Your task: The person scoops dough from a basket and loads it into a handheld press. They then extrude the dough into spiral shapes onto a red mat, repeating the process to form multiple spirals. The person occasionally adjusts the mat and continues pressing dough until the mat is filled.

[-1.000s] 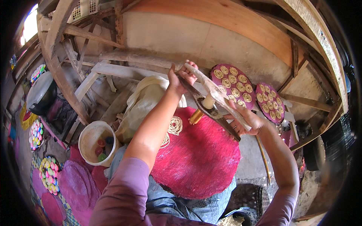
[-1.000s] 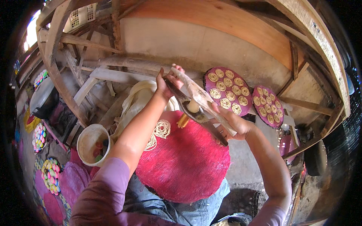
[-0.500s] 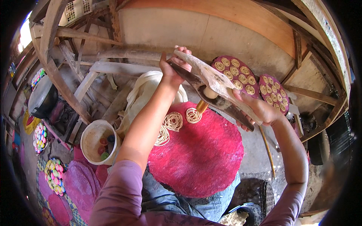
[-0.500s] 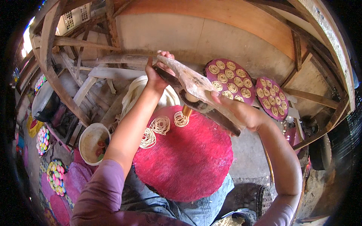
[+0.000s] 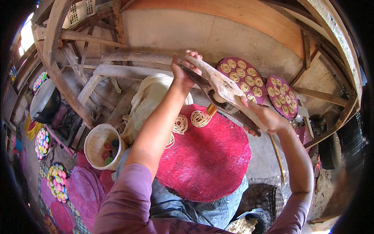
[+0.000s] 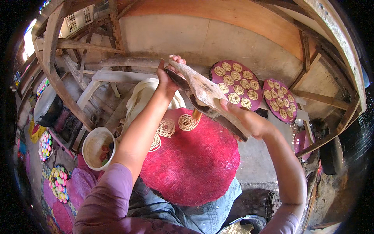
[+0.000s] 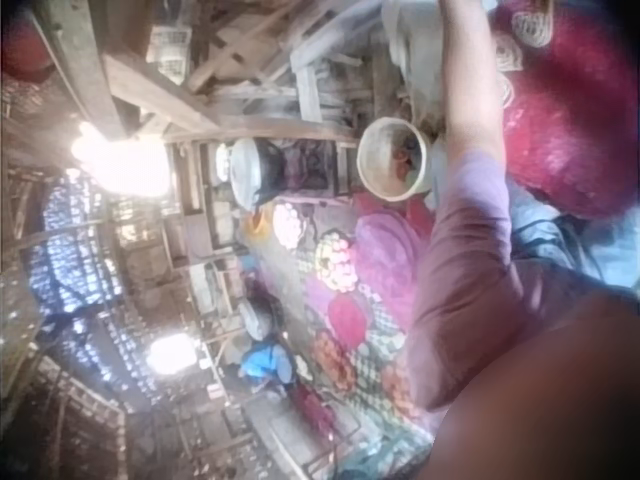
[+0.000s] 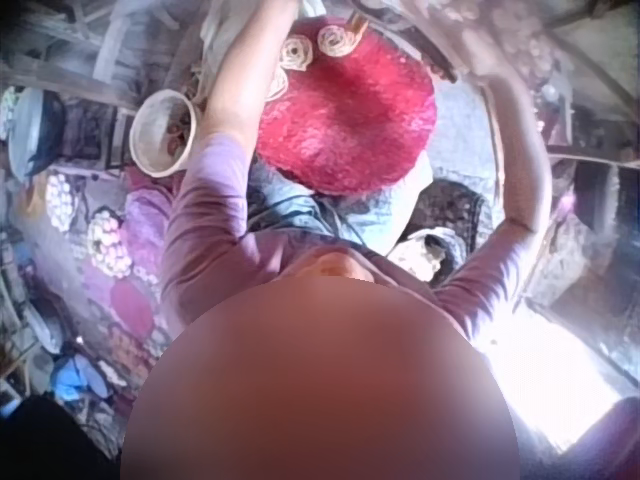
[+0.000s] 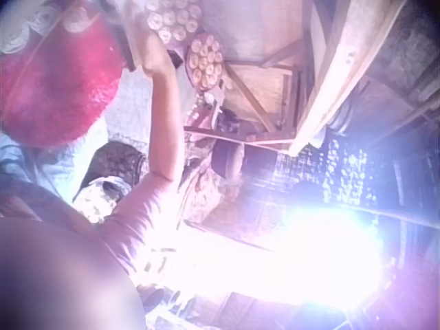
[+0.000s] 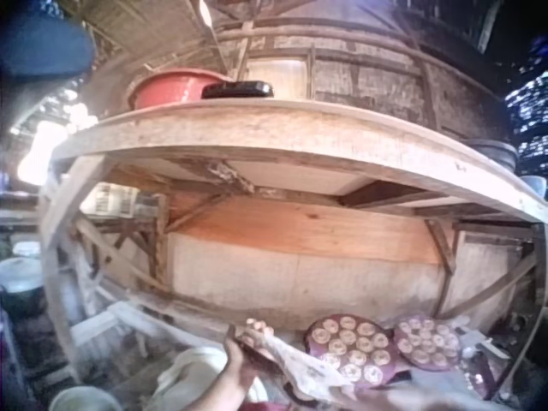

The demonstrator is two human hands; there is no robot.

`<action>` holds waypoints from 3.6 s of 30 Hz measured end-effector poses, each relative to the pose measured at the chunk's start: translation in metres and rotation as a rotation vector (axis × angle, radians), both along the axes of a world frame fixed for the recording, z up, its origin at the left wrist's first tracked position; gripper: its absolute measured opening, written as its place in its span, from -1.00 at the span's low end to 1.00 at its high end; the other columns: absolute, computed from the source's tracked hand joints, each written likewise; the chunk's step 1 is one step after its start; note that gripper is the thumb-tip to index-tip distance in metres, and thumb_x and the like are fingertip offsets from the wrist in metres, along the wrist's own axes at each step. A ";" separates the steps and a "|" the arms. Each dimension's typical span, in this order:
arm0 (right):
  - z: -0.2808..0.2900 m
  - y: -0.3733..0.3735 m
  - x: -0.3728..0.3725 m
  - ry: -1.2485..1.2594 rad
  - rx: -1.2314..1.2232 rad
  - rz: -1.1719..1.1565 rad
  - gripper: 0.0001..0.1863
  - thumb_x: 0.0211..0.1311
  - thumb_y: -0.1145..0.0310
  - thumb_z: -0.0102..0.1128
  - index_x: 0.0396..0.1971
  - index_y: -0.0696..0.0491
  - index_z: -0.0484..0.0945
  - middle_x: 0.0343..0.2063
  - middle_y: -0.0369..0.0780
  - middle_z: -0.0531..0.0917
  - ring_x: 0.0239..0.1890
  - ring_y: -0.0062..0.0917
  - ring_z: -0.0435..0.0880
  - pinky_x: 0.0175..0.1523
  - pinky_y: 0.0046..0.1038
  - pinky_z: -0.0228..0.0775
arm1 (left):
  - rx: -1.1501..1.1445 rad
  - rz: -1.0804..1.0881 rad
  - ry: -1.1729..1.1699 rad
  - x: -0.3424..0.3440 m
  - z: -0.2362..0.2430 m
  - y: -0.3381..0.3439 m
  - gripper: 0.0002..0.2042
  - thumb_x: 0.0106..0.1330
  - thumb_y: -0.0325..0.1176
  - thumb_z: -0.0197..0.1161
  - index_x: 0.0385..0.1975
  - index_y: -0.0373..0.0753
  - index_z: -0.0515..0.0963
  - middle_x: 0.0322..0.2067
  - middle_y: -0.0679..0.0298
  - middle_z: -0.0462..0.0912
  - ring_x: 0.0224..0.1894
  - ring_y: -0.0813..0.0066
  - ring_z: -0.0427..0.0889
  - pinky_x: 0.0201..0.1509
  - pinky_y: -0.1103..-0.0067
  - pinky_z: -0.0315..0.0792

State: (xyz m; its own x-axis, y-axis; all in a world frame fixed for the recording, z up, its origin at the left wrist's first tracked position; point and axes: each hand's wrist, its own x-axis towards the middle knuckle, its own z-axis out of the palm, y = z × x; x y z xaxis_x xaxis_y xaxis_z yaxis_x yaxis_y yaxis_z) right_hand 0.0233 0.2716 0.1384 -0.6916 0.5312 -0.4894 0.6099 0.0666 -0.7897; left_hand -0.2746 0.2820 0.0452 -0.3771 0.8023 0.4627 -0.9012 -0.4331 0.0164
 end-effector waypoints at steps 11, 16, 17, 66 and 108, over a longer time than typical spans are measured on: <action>-0.041 0.018 0.021 0.181 -0.057 -0.046 -0.22 0.22 -0.45 -0.21 -0.18 0.07 0.50 -0.54 -0.26 0.54 -0.59 -0.61 0.50 -0.55 -0.57 0.32 | -0.952 0.179 1.589 0.020 -0.022 -0.032 -0.52 0.42 0.07 -0.21 0.07 -0.13 0.41 -0.18 0.35 0.56 -0.17 0.54 0.42 -0.19 0.55 0.22; -0.050 0.018 0.022 0.243 -0.056 -0.067 -0.23 0.23 -0.44 -0.23 -0.17 0.06 0.49 -0.52 -0.25 0.54 -0.58 -0.61 0.50 -0.53 -0.56 0.32 | -0.875 -0.026 1.623 0.034 -0.049 -0.031 -0.49 0.45 0.10 -0.24 0.11 -0.15 0.41 -0.17 0.27 0.57 -0.10 0.50 0.44 0.09 0.47 0.24; -0.051 0.019 0.023 0.232 -0.047 -0.064 -0.20 0.24 -0.44 -0.25 -0.12 0.08 0.50 -0.48 -0.25 0.55 -0.53 -0.61 0.51 -0.49 -0.55 0.32 | -0.887 -0.039 1.656 0.035 -0.049 -0.030 -0.45 0.45 0.14 -0.27 0.13 -0.15 0.40 -0.16 0.26 0.57 -0.08 0.48 0.44 0.13 0.44 0.21; -0.018 0.005 0.042 0.012 -0.002 -0.007 -0.21 0.32 -0.39 -0.41 -0.10 0.09 0.49 -0.68 -0.23 0.48 -0.72 -0.59 0.48 -0.64 -0.51 0.30 | -0.150 -0.042 0.067 0.047 -0.018 0.020 -0.34 0.35 0.24 -0.58 -0.33 -0.21 0.38 -0.41 0.21 0.44 -0.29 0.24 0.42 -0.04 0.29 0.36; -0.062 0.005 0.093 0.252 0.037 -0.265 -0.23 0.28 -0.38 -0.19 -0.28 0.18 0.46 -0.63 -0.26 0.44 -0.67 -0.65 0.36 -0.60 -0.57 0.18 | -0.805 -0.310 1.624 0.111 -0.058 -0.025 -0.19 0.42 0.30 -0.48 0.20 -0.37 0.34 -0.08 0.07 0.62 0.02 0.40 0.52 0.22 0.42 0.29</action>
State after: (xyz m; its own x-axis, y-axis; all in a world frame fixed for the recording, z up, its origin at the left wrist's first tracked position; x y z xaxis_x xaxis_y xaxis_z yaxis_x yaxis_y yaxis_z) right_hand 0.1163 0.2762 0.0761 -0.6241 0.7221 -0.2986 0.3966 -0.0364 -0.9172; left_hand -0.1632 0.2574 -0.0127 0.1840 0.9328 -0.3099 0.1766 0.2788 0.9440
